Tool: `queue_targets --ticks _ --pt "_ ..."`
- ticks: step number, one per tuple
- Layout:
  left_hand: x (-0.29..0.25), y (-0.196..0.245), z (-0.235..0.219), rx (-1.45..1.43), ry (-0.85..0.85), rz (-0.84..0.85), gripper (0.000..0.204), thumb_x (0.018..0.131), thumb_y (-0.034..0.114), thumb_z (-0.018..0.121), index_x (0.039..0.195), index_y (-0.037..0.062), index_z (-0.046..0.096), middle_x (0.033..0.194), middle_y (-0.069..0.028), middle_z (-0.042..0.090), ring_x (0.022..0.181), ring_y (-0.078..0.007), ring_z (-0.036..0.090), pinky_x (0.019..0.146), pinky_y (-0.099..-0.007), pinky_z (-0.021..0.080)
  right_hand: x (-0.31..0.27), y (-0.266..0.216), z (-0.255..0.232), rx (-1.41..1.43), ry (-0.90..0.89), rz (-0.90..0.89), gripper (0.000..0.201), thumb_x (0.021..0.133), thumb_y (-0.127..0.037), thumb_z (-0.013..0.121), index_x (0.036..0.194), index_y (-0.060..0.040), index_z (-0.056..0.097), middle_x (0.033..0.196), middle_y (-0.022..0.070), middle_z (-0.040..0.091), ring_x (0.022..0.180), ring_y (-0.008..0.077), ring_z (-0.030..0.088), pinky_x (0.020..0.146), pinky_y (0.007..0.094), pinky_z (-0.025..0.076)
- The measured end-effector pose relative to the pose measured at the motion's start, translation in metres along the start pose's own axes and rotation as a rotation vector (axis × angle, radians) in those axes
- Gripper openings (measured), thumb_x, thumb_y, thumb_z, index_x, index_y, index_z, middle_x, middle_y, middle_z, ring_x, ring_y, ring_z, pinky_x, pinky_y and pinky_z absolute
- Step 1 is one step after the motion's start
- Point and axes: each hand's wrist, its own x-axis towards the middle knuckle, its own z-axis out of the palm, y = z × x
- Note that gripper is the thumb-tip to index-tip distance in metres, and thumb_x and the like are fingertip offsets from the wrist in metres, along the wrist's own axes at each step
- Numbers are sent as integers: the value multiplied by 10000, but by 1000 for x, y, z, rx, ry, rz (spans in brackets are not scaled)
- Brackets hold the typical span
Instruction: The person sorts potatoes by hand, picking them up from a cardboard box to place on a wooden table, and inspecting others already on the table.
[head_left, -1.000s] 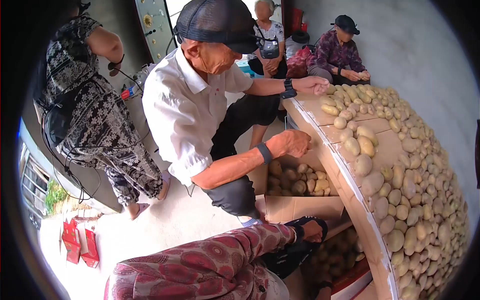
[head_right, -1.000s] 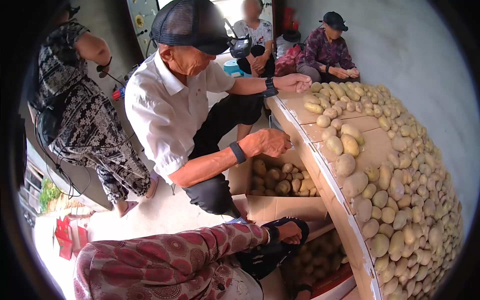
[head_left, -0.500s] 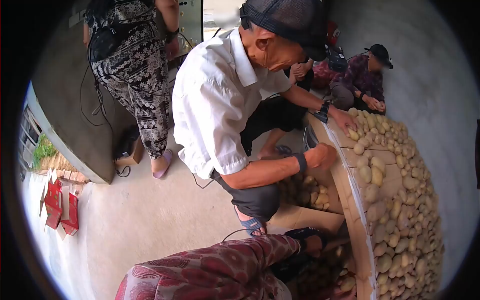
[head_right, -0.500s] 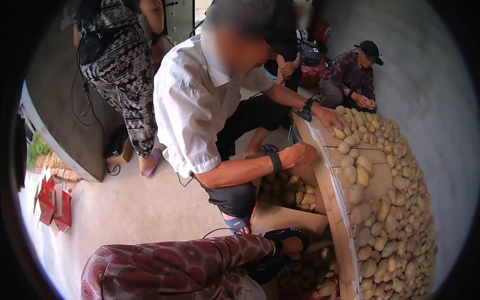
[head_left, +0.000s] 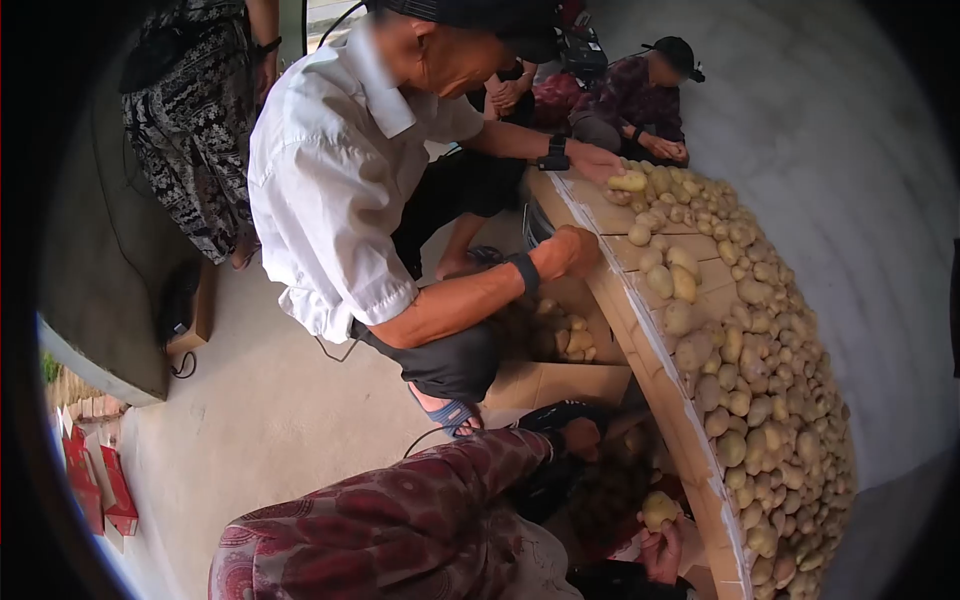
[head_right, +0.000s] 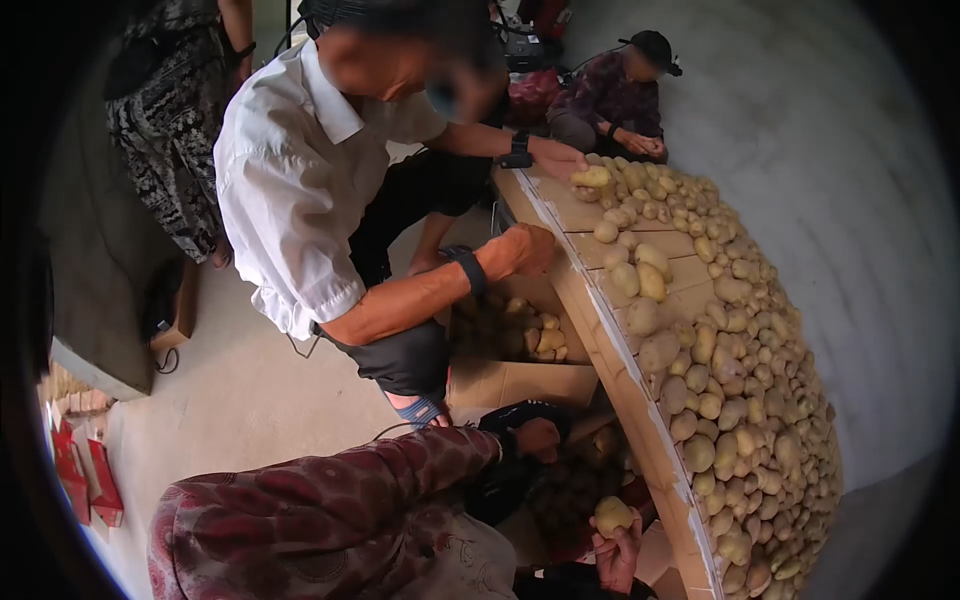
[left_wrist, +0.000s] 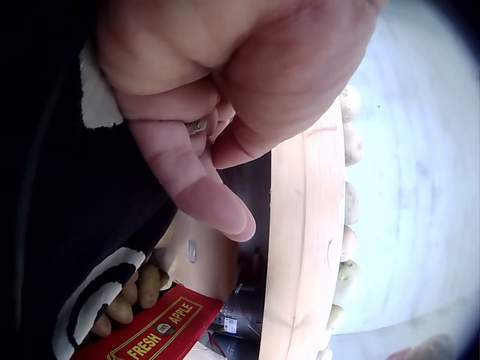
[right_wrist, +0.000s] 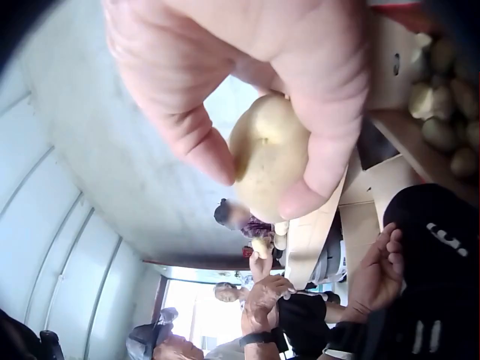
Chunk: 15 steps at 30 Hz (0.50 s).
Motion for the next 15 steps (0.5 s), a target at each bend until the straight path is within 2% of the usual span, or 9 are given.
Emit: queue_targets --ticks 1,2,4,6,8,10,12,13,15 --pt "4 -13 6 -3 -15 7 302 612 340 667 719 58 670 727 -141 634 714 -320 630 661 -383 512 4 1 -11 96 -41 101 468 797 -124 611 1200 -72 378 1122 139 526 894 273 606 746 375 549" --pt "6 -29 9 -259 -211 -52 271 642 318 646 721 60 671 731 -140 638 719 -318 630 668 -375 514 6 5 -23 57 -57 140 456 795 -161 601 1192 -75 394 1117 142 522 873 249 605 681 330 554" --pt "3 -27 0 -496 -412 -125 244 672 296 625 722 62 673 736 -138 643 724 -316 631 675 -368 517 5 5 -16 2 -105 147 490 787 -226 589 1211 -80 390 1136 129 509 913 232 575 707 320 522" --pt "-15 32 -15 -369 -189 -391 230 734 275 586 754 64 676 770 -131 657 718 -285 646 683 -351 515 3 16 -12 48 -69 119 504 787 -254 578 1222 -83 386 1140 121 504 938 226 555 725 323 498" --pt "-19 54 -19 -366 -221 -400 238 754 266 575 766 50 673 781 -127 662 704 -257 652 676 -337 519 -1 16 -17 80 -18 89 519 788 -281 566 1233 -86 382 1144 114 499 963 219 534 743 326 474" --pt "-19 50 -27 -360 -237 -434 246 774 258 563 777 37 670 792 -123 668 689 -228 659 670 -324 523 -7 19 -12 194 45 75 535 792 -296 557 1250 -89 372 1151 104 489 1014 213 498 771 340 440" --pt "-15 49 -24 -329 -229 -351 261 816 249 540 826 12 648 791 -126 672 673 -205 663 646 -312 534 -13 13 -4 183 120 63 535 784 -299 566 1243 -94 381 1134 105 498 980 215 516 751 331 445" --pt "-13 56 -24 -328 -235 -327 265 830 246 532 843 4 641 791 -127 674 668 -198 664 637 -308 538 -16 8 -4 169 85 64 534 780 -301 570 1238 -96 387 1123 106 504 974 219 522 748 330 448" --pt "-17 68 -33 -615 -280 -574 222 867 196 507 899 -4 596 782 -139 669 669 -215 661 601 -311 547 -22 5 -8 209 54 69 540 762 -283 594 1228 -99 395 1108 117 519 974 234 538 745 334 462"
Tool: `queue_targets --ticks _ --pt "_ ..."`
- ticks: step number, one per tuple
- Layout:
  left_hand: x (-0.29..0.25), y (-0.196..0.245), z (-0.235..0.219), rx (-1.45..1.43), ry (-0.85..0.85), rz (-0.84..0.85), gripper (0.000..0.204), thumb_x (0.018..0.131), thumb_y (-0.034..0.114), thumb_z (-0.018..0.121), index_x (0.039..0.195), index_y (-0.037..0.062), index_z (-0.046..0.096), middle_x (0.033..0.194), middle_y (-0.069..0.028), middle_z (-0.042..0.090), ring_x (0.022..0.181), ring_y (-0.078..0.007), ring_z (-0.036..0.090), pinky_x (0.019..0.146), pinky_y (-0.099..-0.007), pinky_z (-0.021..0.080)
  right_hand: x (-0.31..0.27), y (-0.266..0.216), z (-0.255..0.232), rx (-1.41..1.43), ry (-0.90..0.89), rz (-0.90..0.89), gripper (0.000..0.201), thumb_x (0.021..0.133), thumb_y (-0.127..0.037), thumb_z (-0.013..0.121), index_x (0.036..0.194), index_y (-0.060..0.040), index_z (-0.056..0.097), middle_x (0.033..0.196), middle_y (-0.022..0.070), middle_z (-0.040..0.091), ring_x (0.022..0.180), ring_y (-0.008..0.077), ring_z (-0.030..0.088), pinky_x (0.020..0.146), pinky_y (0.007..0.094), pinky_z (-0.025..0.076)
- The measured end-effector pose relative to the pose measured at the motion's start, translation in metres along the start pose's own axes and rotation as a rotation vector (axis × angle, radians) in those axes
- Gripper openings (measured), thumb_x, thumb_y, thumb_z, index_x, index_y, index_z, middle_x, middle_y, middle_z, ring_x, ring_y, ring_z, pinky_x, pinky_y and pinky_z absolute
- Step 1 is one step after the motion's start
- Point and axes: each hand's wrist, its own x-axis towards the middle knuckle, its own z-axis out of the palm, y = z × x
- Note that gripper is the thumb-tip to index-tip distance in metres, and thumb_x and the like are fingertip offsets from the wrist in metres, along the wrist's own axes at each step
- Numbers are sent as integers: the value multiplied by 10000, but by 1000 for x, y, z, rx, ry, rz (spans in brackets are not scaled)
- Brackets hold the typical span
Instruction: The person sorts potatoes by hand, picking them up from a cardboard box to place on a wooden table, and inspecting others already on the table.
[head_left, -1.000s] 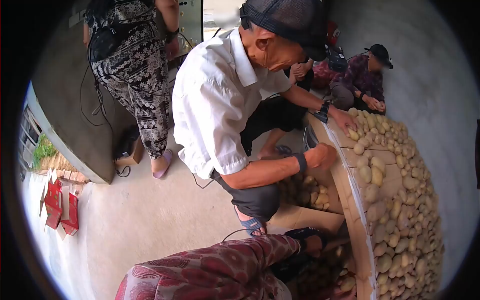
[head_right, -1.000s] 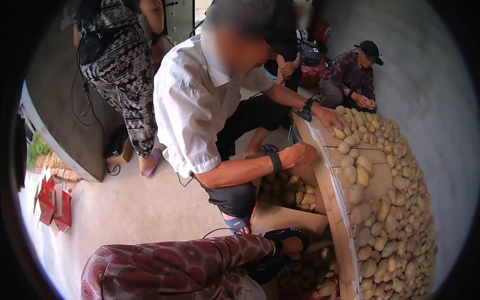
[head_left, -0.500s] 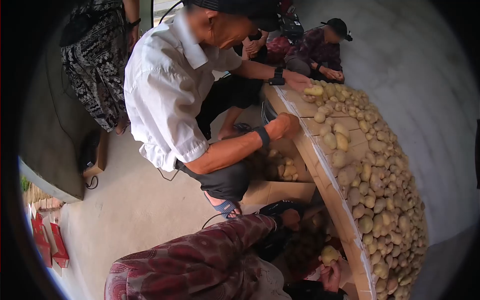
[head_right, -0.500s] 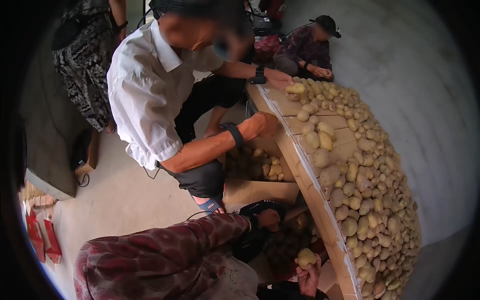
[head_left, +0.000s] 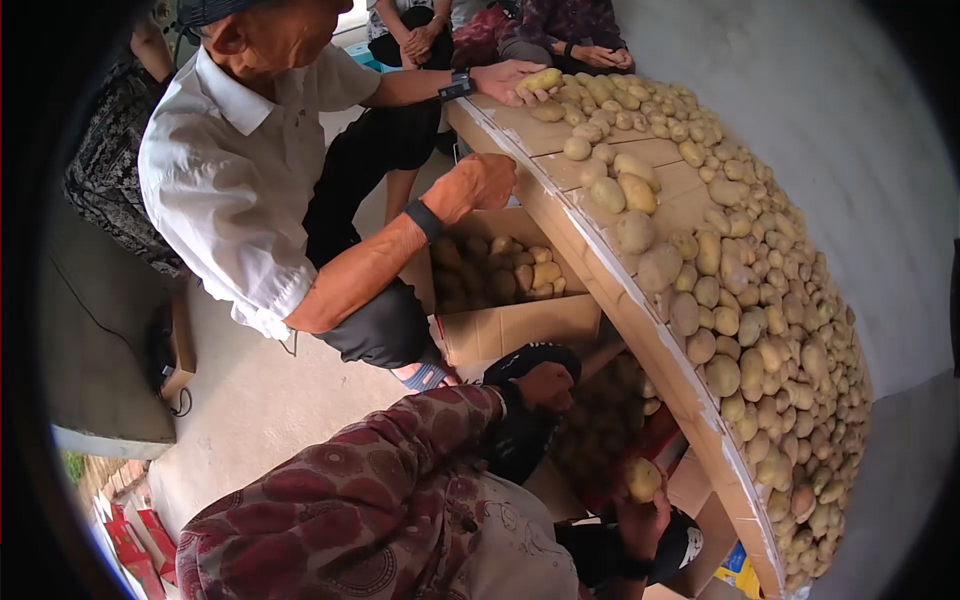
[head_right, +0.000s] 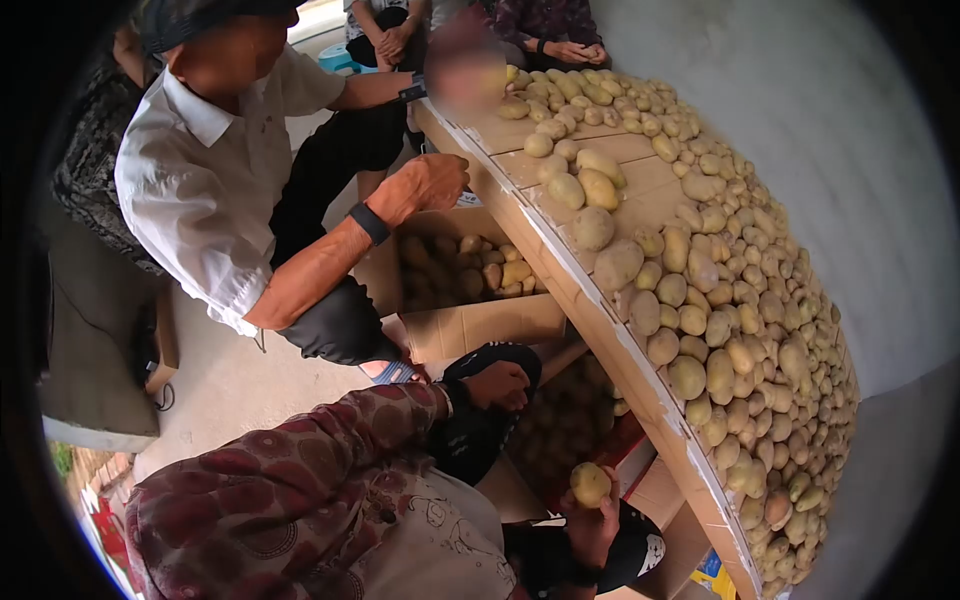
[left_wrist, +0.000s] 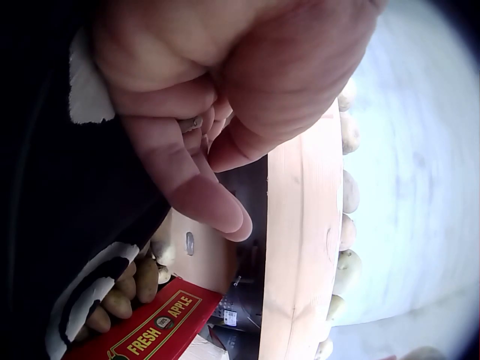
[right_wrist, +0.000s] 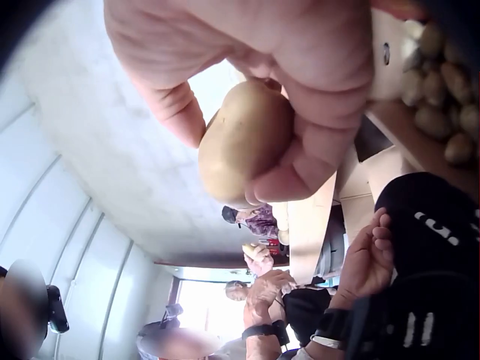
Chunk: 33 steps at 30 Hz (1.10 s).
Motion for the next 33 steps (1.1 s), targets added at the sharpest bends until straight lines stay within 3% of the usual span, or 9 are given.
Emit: queue_targets --ticks 11,18,21,23,24,25,26,29,33 --pt "2 18 -16 -54 -86 -125 182 894 164 472 995 15 495 822 -146 629 685 -196 634 575 -287 529 -44 -3 29 158 171 67 530 763 -243 612 1214 -100 373 1158 138 502 947 245 534 745 353 464" --pt "-4 35 -9 -60 -10 -191 137 890 144 471 967 35 501 800 -107 620 633 -148 612 567 -250 510 -172 -3 73 158 812 -190 603 771 -318 606 1281 -72 400 1155 191 515 782 229 545 602 304 467" --pt "3 31 -4 -46 -37 -204 141 895 168 476 968 52 508 795 -95 614 631 -135 601 571 -242 503 -220 -16 78 186 894 -275 605 771 -323 602 1282 -68 400 1128 194 524 741 215 538 571 291 452" --pt "6 34 -9 -90 -70 -253 158 890 194 510 947 47 521 794 -109 618 651 -160 612 579 -259 510 -228 -9 75 241 879 -347 607 772 -326 600 1282 -65 400 1109 196 531 714 205 533 551 283 442" --pt "3 39 -5 -95 -78 -242 160 891 205 515 953 57 525 812 -108 618 660 -154 608 587 -253 508 -204 -1 73 301 678 -366 594 751 -280 628 1275 -131 392 1171 154 488 924 263 575 618 277 503" --pt "1 36 -5 -68 -91 -244 160 891 205 515 953 57 525 812 -108 618 660 -154 608 587 -253 508 -175 5 61 379 525 -376 588 758 -281 615 1277 -120 388 1162 172 485 912 250 569 625 276 498" --pt "1 30 -8 -90 -78 -233 148 895 202 507 956 69 529 810 -91 617 659 -135 603 581 -244 502 -144 9 54 316 687 -364 588 760 -278 609 1274 -112 375 1155 176 481 925 248 566 625 298 496" --pt "5 40 -13 -48 -116 -232 139 894 196 509 962 77 529 817 -87 617 668 -134 601 584 -240 502 -59 -7 45 -54 242 -151 597 761 -302 621 1247 -83 353 1119 133 515 884 200 536 595 270 429" --pt "3 30 -9 6 -82 -195 137 888 180 516 977 76 521 835 -102 621 687 -149 604 594 -234 504 -38 -20 41 52 101 -222 527 784 -209 588 1244 -68 374 1135 119 519 870 206 585 681 293 493"
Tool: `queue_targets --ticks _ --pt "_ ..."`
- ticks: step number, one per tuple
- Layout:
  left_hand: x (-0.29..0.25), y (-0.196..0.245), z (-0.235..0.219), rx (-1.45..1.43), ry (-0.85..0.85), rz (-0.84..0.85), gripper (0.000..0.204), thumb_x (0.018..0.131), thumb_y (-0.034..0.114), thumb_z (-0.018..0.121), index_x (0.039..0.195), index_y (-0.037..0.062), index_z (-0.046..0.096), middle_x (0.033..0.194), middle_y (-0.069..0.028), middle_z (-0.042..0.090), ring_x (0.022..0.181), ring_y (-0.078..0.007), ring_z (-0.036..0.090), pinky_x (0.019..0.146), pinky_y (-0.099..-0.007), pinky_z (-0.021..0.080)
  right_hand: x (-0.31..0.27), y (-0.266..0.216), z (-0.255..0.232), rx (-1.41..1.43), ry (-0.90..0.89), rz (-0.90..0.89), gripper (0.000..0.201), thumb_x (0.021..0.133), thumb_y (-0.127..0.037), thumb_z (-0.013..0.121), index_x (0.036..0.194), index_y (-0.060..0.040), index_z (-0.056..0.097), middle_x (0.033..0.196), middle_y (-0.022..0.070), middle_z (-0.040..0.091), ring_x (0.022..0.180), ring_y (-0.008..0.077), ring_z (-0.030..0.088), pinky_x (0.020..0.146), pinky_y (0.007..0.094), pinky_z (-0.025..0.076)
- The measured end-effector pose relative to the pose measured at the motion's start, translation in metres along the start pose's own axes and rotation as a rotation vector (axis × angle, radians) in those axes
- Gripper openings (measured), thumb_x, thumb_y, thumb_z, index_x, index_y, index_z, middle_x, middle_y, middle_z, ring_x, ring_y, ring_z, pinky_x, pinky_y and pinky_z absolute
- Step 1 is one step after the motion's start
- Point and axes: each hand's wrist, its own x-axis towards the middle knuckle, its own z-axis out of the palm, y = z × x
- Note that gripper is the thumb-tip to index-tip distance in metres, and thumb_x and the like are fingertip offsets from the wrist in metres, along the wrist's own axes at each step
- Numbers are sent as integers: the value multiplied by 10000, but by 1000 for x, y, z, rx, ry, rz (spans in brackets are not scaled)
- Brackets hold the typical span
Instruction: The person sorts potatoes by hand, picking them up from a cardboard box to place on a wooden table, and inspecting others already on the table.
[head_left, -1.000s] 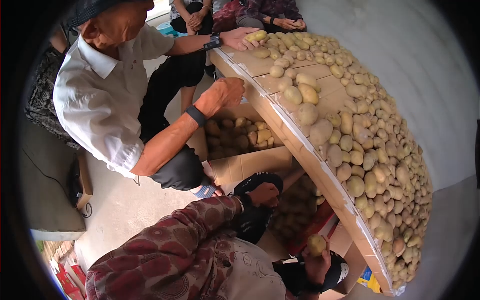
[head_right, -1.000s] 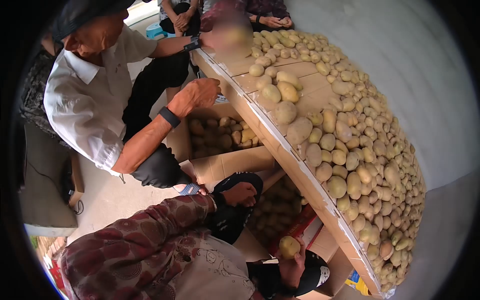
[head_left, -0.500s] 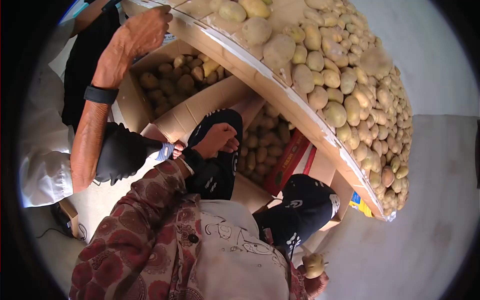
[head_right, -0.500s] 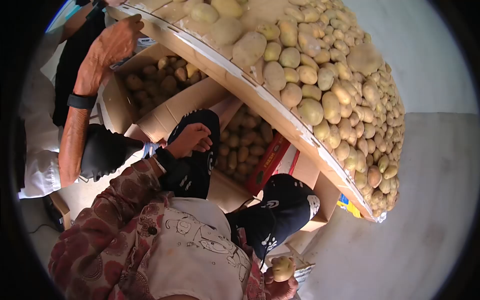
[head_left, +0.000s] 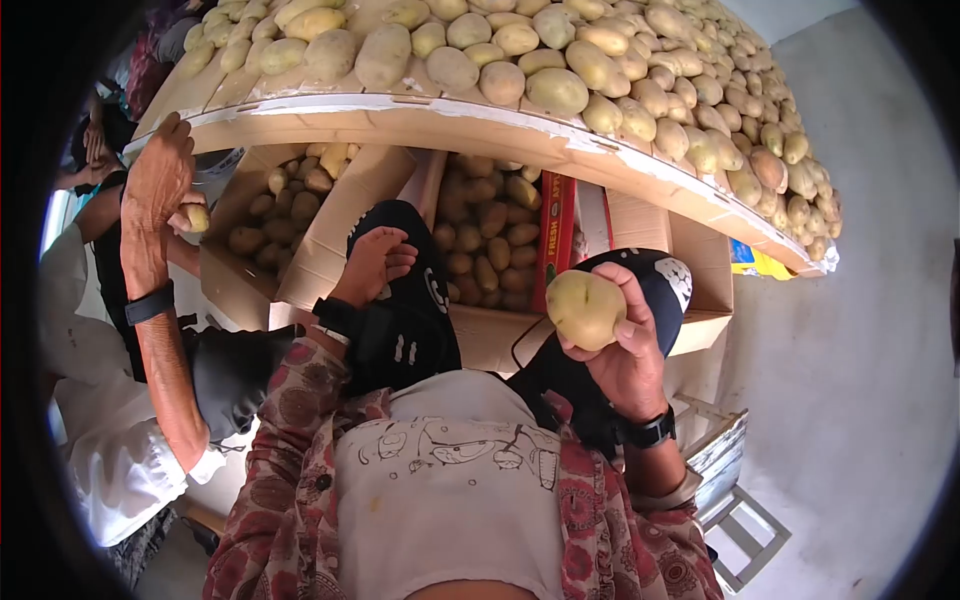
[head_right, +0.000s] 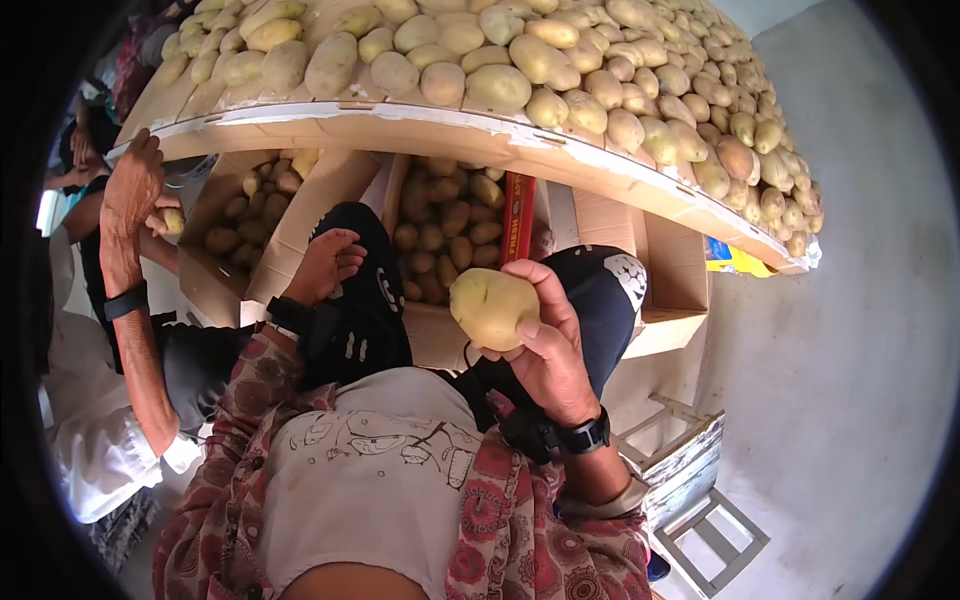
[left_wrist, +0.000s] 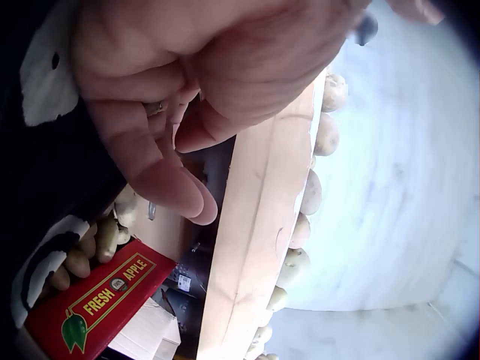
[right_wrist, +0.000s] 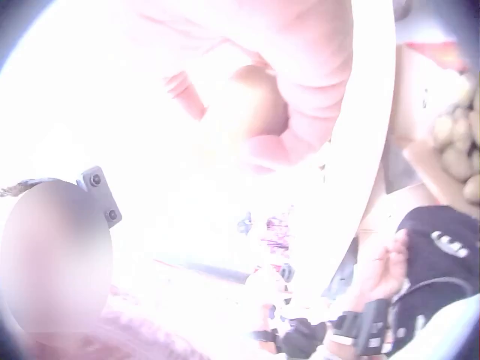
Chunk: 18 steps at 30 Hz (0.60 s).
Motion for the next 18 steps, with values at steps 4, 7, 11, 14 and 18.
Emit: queue_targets --ticks 4,7,11,14,18 --pt "-14 10 49 316 -13 0 176 896 145 491 1065 100 513 950 -47 606 774 -115 588 665 -240 490 -9 -61 -9 -204 115 -238 483 798 -158 564 1237 -52 391 1073 130 557 875 203 596 698 293 508" --pt "-50 42 110 326 -461 193 396 888 253 537 1232 97 420 1112 -62 555 907 -140 580 747 -267 494 -6 -73 1 -554 195 -305 403 805 36 540 1190 -29 444 1070 78 565 985 145 557 835 288 480" --pt "-100 69 172 65 -867 265 709 843 337 611 1381 109 210 1198 -63 486 1028 -185 554 803 -335 516 18 -34 10 -763 -35 -286 459 773 -1 663 1180 -84 469 1051 27 568 981 98 528 836 243 441" --pt "-94 60 162 51 -684 162 532 831 226 635 1273 106 364 1123 -61 533 927 -158 600 650 -257 540 28 -19 13 -1321 -90 -514 440 758 -25 682 1149 -56 481 1026 59 562 966 95 524 764 247 478" --pt "-79 56 118 134 -492 299 338 849 174 571 1150 71 458 924 -68 601 766 -161 638 511 -217 489 -17 1 -10 -825 129 -147 206 824 -86 637 992 -9 546 919 75 593 811 90 570 630 227 488"
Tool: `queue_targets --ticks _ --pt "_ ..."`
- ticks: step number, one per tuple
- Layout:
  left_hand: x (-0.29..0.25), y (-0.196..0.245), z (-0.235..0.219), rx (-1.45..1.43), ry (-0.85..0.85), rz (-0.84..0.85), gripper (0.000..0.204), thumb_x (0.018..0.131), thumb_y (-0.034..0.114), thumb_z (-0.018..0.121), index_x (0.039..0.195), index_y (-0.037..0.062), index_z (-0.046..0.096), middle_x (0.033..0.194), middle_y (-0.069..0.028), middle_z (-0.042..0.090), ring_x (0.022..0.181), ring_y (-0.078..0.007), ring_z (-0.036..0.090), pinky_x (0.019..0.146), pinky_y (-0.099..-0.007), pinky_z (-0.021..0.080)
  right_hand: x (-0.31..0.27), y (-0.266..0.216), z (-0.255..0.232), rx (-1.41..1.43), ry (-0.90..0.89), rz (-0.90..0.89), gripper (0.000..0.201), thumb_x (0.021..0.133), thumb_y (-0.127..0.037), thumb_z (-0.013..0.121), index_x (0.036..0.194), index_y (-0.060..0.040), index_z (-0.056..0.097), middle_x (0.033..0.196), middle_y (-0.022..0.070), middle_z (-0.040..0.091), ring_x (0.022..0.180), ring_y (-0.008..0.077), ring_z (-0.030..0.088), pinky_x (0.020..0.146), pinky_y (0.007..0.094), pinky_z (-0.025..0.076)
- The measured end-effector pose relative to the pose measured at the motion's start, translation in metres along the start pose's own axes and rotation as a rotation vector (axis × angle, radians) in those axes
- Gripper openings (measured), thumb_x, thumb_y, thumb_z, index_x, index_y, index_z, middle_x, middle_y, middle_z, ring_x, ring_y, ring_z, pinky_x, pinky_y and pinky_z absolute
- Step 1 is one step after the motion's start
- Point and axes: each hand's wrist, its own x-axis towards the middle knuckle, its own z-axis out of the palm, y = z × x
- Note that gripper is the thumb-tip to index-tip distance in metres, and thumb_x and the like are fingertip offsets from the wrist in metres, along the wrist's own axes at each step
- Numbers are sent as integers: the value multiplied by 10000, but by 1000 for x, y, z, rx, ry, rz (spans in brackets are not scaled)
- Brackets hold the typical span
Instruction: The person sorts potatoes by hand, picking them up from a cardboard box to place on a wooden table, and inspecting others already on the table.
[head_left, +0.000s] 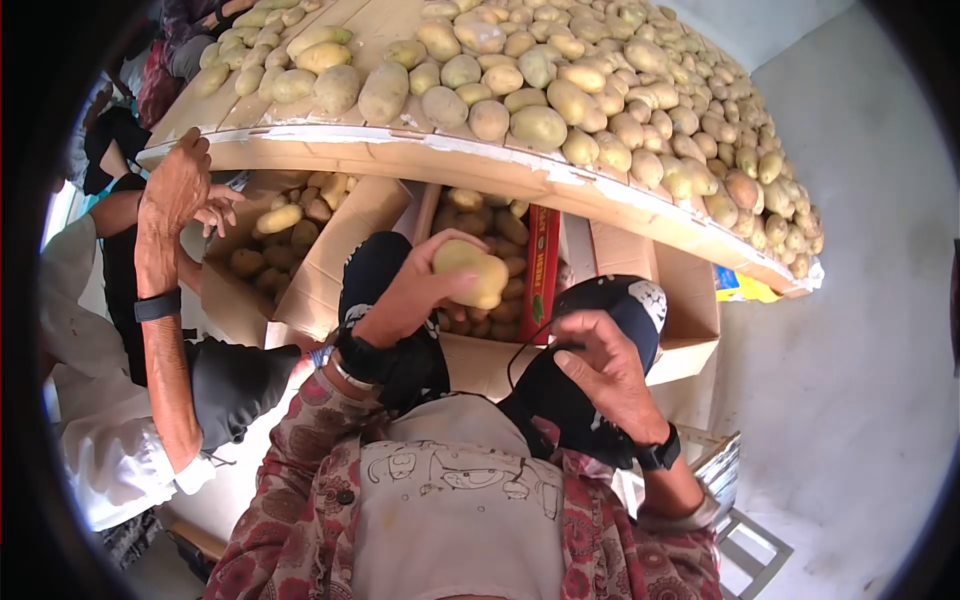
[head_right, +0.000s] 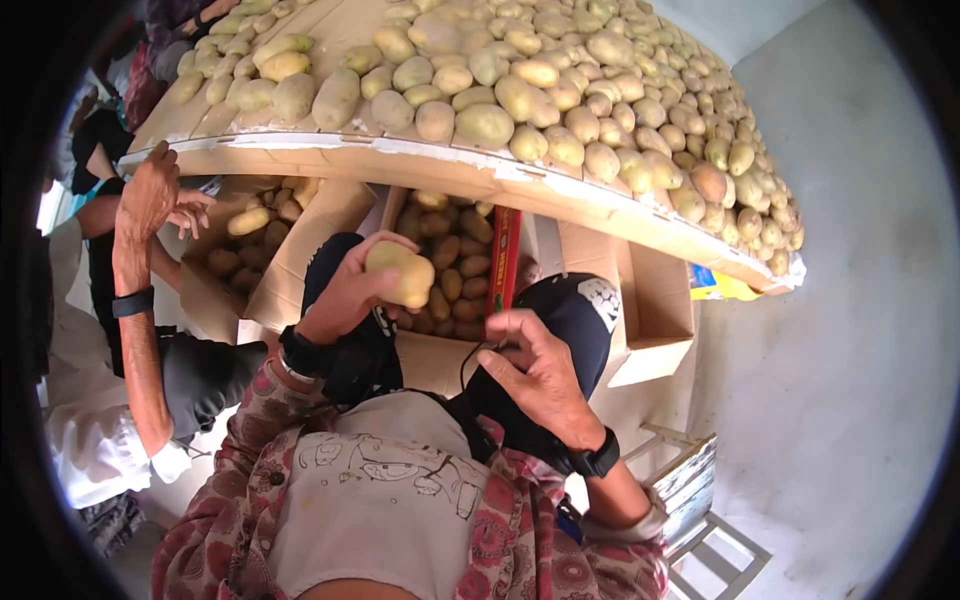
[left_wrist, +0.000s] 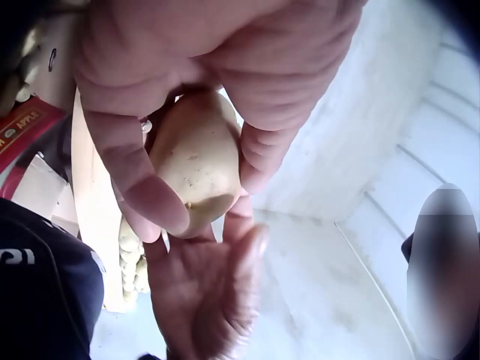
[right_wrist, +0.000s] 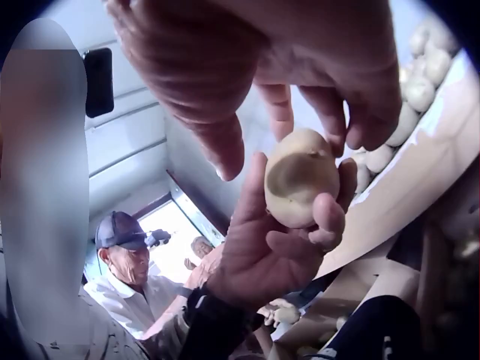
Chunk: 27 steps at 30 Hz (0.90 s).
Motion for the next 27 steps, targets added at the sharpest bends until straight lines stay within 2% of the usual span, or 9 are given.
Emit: queue_targets --ticks 2,4,6,9,11,12,13,18,27 --pt "3 -27 -50 -194 145 78 312 852 211 555 1104 48 469 903 -79 594 719 -166 625 482 -222 476 5 -14 -25 -183 -221 391 125 868 -126 591 823 -11 570 721 36 592 656 69 557 565 210 462" --pt "2 -41 -94 -115 252 2 286 856 258 551 1050 57 488 864 -67 595 660 -150 611 468 -225 474 11 -18 -32 -356 -188 466 219 886 -156 567 719 -14 561 593 4 556 555 53 525 517 203 437" --pt "2 -64 -111 -77 336 -86 276 860 304 548 996 66 508 826 -55 595 601 -134 597 453 -229 472 15 -18 -42 -415 -245 466 237 891 -173 552 717 -12 566 620 18 567 567 63 541 518 210 447" --pt "1 -79 -123 111 394 3 276 856 302 554 991 65 507 809 -56 586 592 -140 593 445 -234 464 3 -9 -48 -129 -598 862 292 907 -238 514 730 -13 573 649 31 584 579 90 567 544 223 470" --pt "2 -78 -121 -143 389 -28 289 847 300 571 1001 65 502 803 -60 583 593 -147 593 440 -237 458 -30 -3 -51 -146 -844 1140 318 910 -279 505 763 -10 588 695 35 601 596 112 580 578 231 485" --pt "3 -79 -121 -151 386 -15 289 847 300 571 1001 65 502 803 -60 583 593 -147 593 440 -237 458 -61 23 -66 -264 -1031 965 341 917 -279 476 747 -4 587 688 63 611 598 129 605 562 237 485" --pt "4 -79 -122 -209 396 -28 289 846 295 576 1002 65 499 804 -62 583 591 -149 594 440 -239 459 -78 25 -65 -320 -1104 1004 339 916 -277 476 749 -4 587 690 64 611 599 130 605 562 238 485" --pt "7 -67 -117 -303 447 -96 268 848 275 583 995 71 489 805 -67 583 596 -160 605 448 -245 469 -61 37 -8 -264 -816 1061 327 913 -268 477 759 -2 586 700 69 611 606 137 606 566 242 487" --pt "4 -76 -126 -309 364 -90 254 854 267 570 1001 77 489 853 -58 577 659 -144 609 467 -244 479 -27 50 16 -256 -712 999 306 908 -253 477 776 2 584 717 77 611 618 150 607 572 250 489"
